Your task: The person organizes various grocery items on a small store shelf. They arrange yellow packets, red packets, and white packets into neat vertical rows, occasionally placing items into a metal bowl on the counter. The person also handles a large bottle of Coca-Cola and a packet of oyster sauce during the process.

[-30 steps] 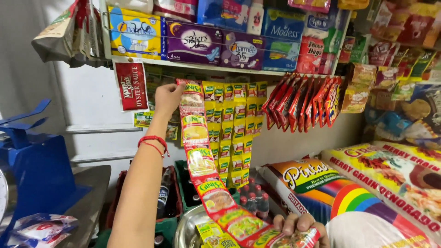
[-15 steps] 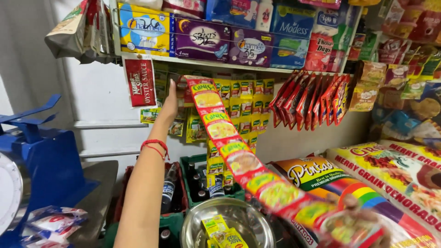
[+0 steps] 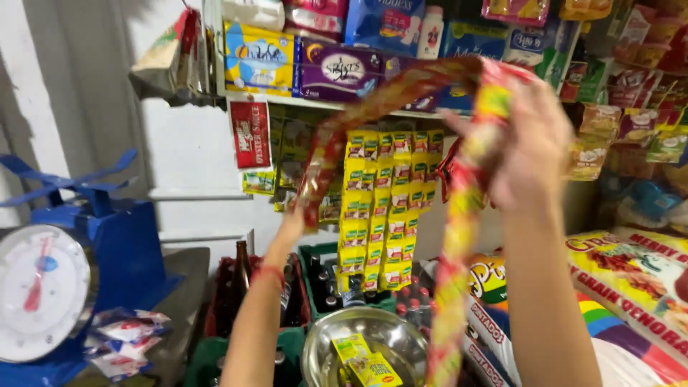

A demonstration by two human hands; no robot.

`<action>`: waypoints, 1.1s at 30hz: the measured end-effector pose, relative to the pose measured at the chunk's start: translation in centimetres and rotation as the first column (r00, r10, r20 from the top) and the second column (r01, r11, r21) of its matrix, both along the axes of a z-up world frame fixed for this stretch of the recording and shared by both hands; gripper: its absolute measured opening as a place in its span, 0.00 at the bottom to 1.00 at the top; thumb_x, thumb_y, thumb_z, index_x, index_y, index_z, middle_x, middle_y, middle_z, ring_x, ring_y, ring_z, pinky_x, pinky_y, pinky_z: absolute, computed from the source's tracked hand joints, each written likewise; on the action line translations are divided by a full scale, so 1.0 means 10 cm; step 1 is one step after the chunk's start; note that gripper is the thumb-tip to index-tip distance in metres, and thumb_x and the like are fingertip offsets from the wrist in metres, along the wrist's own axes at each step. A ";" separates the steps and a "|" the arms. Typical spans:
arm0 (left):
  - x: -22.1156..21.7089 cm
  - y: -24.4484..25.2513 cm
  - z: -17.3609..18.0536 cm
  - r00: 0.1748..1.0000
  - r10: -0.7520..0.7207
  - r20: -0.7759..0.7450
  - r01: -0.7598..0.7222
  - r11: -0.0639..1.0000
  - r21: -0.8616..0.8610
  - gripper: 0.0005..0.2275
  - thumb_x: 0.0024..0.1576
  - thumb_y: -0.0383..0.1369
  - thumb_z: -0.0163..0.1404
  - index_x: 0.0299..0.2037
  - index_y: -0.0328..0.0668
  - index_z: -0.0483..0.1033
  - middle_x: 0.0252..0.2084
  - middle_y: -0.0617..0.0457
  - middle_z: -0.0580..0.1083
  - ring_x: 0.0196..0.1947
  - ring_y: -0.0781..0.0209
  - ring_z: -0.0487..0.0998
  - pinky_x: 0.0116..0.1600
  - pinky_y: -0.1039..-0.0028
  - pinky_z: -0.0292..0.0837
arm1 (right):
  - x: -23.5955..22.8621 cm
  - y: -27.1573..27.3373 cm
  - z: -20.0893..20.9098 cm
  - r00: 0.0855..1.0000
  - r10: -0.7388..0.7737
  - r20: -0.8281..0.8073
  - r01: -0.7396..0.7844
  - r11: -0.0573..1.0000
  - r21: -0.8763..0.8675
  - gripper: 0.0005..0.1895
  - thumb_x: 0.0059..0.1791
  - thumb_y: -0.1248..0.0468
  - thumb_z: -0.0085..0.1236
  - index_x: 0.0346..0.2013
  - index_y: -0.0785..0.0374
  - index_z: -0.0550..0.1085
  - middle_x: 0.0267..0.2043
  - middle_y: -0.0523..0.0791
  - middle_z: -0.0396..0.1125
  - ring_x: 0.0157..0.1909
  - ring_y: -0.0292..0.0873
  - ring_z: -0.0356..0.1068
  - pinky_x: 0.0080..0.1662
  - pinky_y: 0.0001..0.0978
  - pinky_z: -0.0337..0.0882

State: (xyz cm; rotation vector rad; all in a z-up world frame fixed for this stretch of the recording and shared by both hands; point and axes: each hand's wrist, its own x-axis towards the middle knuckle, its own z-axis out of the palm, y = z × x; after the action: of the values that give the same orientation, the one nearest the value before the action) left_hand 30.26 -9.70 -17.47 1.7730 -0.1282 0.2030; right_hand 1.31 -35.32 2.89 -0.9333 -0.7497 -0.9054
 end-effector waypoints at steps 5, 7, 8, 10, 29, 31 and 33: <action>0.98 0.33 -1.46 0.996 -0.039 0.084 -0.025 0.759 0.651 0.56 0.47 0.40 0.67 0.77 0.59 0.29 0.44 0.32 0.77 0.41 0.35 0.80 0.49 0.59 0.77 | 0.31 0.37 0.20 0.931 -0.126 -0.344 0.042 0.969 -0.242 0.12 0.55 0.74 0.46 0.53 0.62 0.66 0.46 0.45 0.69 0.43 0.39 0.71 0.47 0.28 0.76; 0.83 0.44 -1.62 0.956 0.139 -0.260 -0.081 0.971 0.223 0.49 0.53 0.70 0.18 0.52 0.32 0.80 0.52 0.30 0.77 0.53 0.39 0.79 0.58 0.60 0.71 | 0.42 0.53 0.19 0.897 0.018 -0.442 -0.144 0.957 -0.252 0.26 0.49 0.74 0.55 0.60 0.60 0.61 0.55 0.49 0.68 0.52 0.49 0.73 0.50 0.44 0.80; 0.72 0.50 -1.74 0.956 0.140 -0.257 -0.083 0.972 0.221 0.49 0.53 0.70 0.18 0.52 0.32 0.80 0.52 0.30 0.77 0.53 0.39 0.79 0.58 0.60 0.71 | 0.55 0.58 0.14 0.898 0.018 -0.439 -0.144 0.956 -0.255 0.26 0.49 0.74 0.55 0.60 0.60 0.61 0.55 0.49 0.68 0.52 0.49 0.73 0.50 0.44 0.80; 0.48 0.65 -2.00 0.949 0.088 -0.303 -0.053 0.991 0.120 0.45 0.53 0.69 0.26 0.49 0.32 0.81 0.45 0.40 0.79 0.45 0.51 0.80 0.50 0.67 0.71 | 0.82 0.67 0.02 0.854 0.123 -0.506 -0.273 0.933 -0.234 0.40 0.47 0.80 0.48 0.72 0.55 0.52 0.63 0.56 0.61 0.57 0.54 0.69 0.51 0.46 0.79; -0.05 1.12 -2.04 0.979 0.033 -0.199 0.075 0.857 0.510 0.35 0.61 0.54 0.38 0.58 0.20 0.74 0.62 0.29 0.72 0.68 0.41 0.68 0.71 0.57 0.61 | 1.59 1.12 -1.75 0.819 0.072 -0.569 -0.278 0.918 -0.283 0.15 0.47 0.73 0.63 0.49 0.68 0.75 0.42 0.50 0.74 0.44 0.44 0.76 0.44 0.39 0.79; -0.35 1.00 -1.89 0.984 0.025 -0.175 0.059 0.886 0.459 0.35 0.61 0.57 0.41 0.59 0.25 0.75 0.61 0.32 0.74 0.67 0.44 0.70 0.70 0.57 0.63 | 1.74 1.03 -1.95 0.782 0.070 -0.619 -0.321 0.897 -0.304 0.12 0.50 0.70 0.63 0.48 0.65 0.76 0.41 0.50 0.76 0.43 0.45 0.77 0.44 0.39 0.78; -0.73 0.91 -1.45 0.991 0.029 -0.134 0.023 0.928 0.373 0.36 0.61 0.59 0.40 0.59 0.28 0.76 0.60 0.34 0.75 0.66 0.46 0.71 0.68 0.58 0.65 | 1.70 1.08 -1.88 0.790 0.106 -0.604 -0.314 0.916 -0.250 0.12 0.51 0.70 0.61 0.49 0.66 0.74 0.41 0.51 0.76 0.44 0.46 0.77 0.45 0.42 0.78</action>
State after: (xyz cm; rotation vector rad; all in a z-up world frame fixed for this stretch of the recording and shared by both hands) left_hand 22.94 -0.56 -32.00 2.1623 -0.0674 0.0583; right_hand 18.27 -24.52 -15.87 -1.3209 -0.4644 -0.2463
